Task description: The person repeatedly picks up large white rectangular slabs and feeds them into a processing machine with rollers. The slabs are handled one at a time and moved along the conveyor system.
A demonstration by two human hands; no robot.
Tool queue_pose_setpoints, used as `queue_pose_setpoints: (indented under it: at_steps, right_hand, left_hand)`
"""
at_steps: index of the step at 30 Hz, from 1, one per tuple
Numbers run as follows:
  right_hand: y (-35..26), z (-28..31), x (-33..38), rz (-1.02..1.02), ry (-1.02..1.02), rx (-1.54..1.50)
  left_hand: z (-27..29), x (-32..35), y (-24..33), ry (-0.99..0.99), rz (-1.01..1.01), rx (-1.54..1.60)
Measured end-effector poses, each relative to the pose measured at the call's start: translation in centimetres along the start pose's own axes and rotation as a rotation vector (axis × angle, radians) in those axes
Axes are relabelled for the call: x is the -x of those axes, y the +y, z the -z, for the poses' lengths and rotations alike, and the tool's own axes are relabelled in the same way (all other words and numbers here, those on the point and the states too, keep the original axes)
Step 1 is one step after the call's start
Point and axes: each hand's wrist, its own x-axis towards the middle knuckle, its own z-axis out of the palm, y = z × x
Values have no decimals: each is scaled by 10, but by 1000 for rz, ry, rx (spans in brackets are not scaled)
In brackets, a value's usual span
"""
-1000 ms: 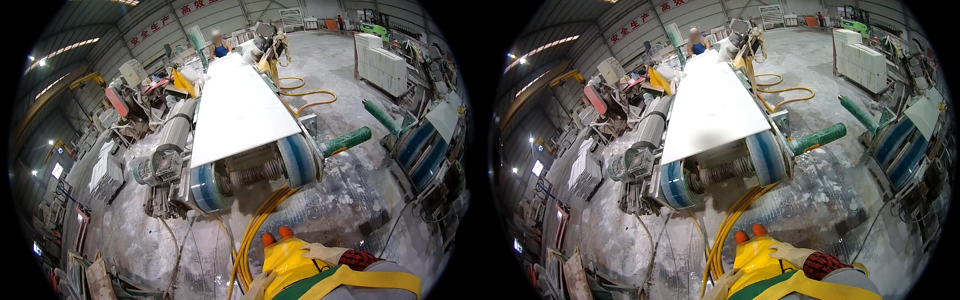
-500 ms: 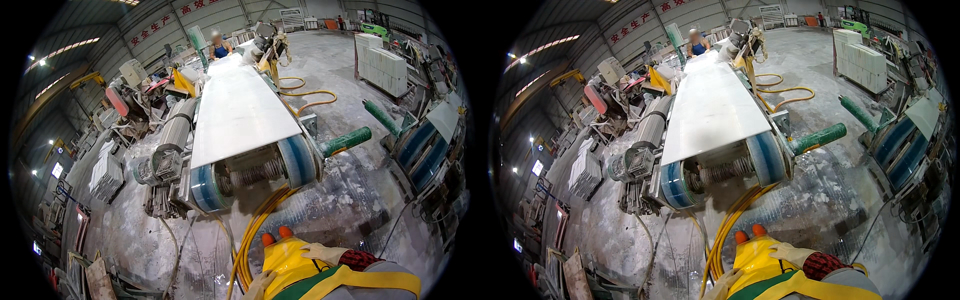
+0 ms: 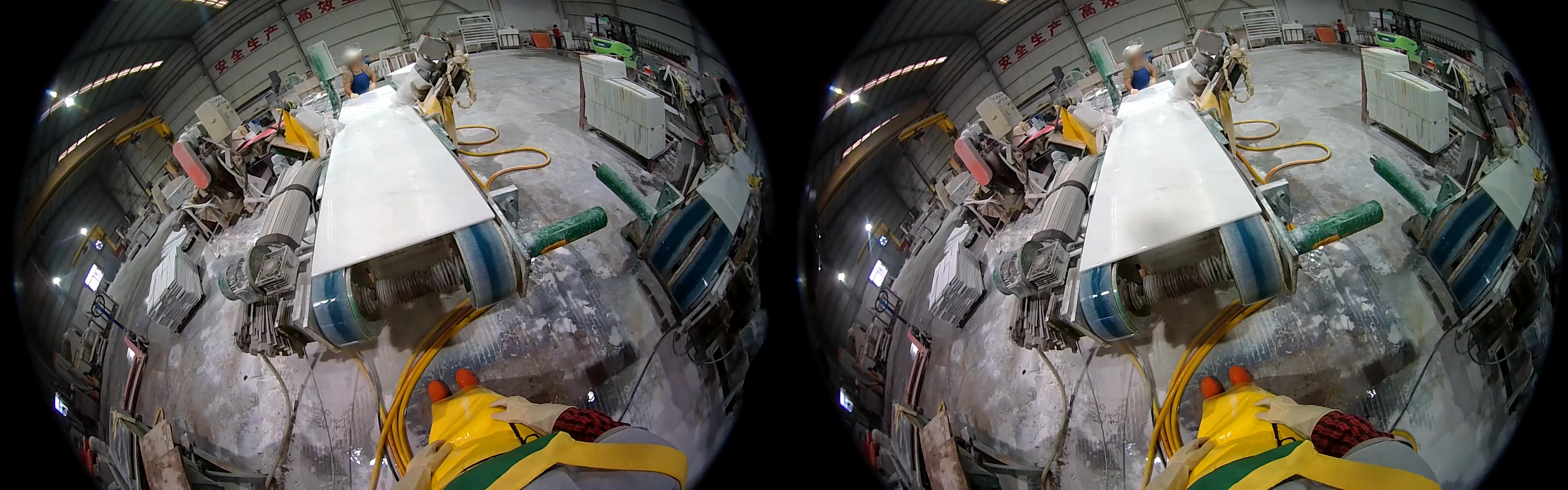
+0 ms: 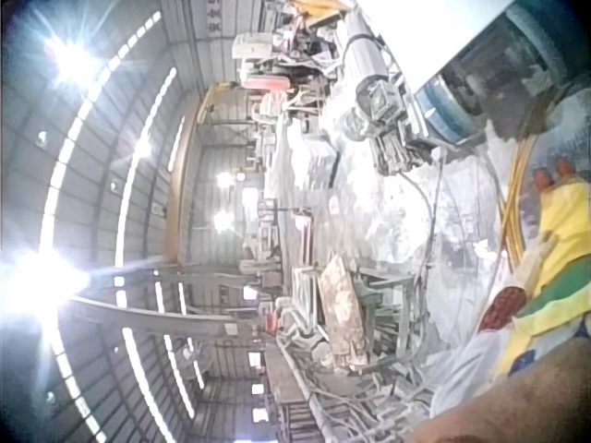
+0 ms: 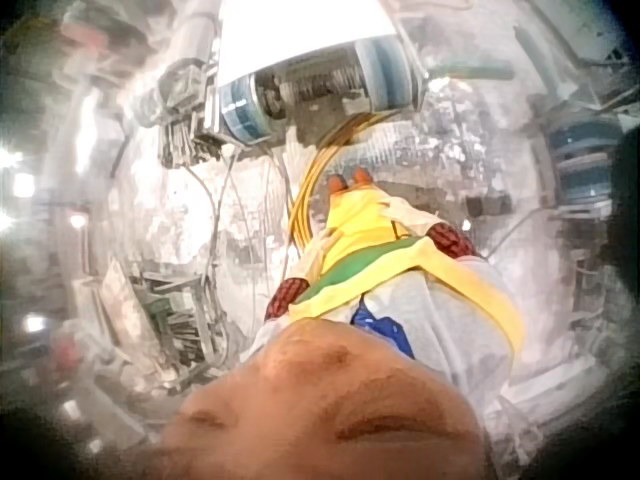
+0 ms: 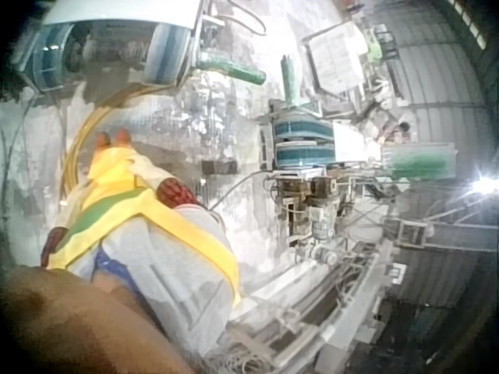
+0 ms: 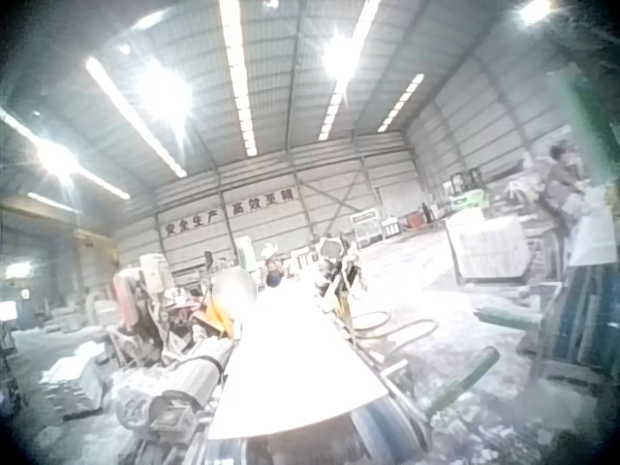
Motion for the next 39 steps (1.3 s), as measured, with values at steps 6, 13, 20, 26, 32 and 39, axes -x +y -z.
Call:
queue_pose_setpoints:
  at_steps: [6,13,20,26,32,39]
  right_hand:
    - [-1,2,0,-23,-21,-15]
    - [-3,3,2,-13,-27,-22]
    - [-8,7,5,-15,-27,-29]
    - [-1,2,1,-2,-16,-19]
    - [0,1,0,4,-16,-7]
    - [6,-3,-4,19,-11,5]
  left_hand:
    - [1,5,6,9,13,-7]
    - [1,7,7,29,24,-37]
    - [-2,1,-3,24,-1,13]
    - [1,7,8,7,42,23]
    - [1,1,1,-1,17,19]
    - [0,-2,0,1,25,6]
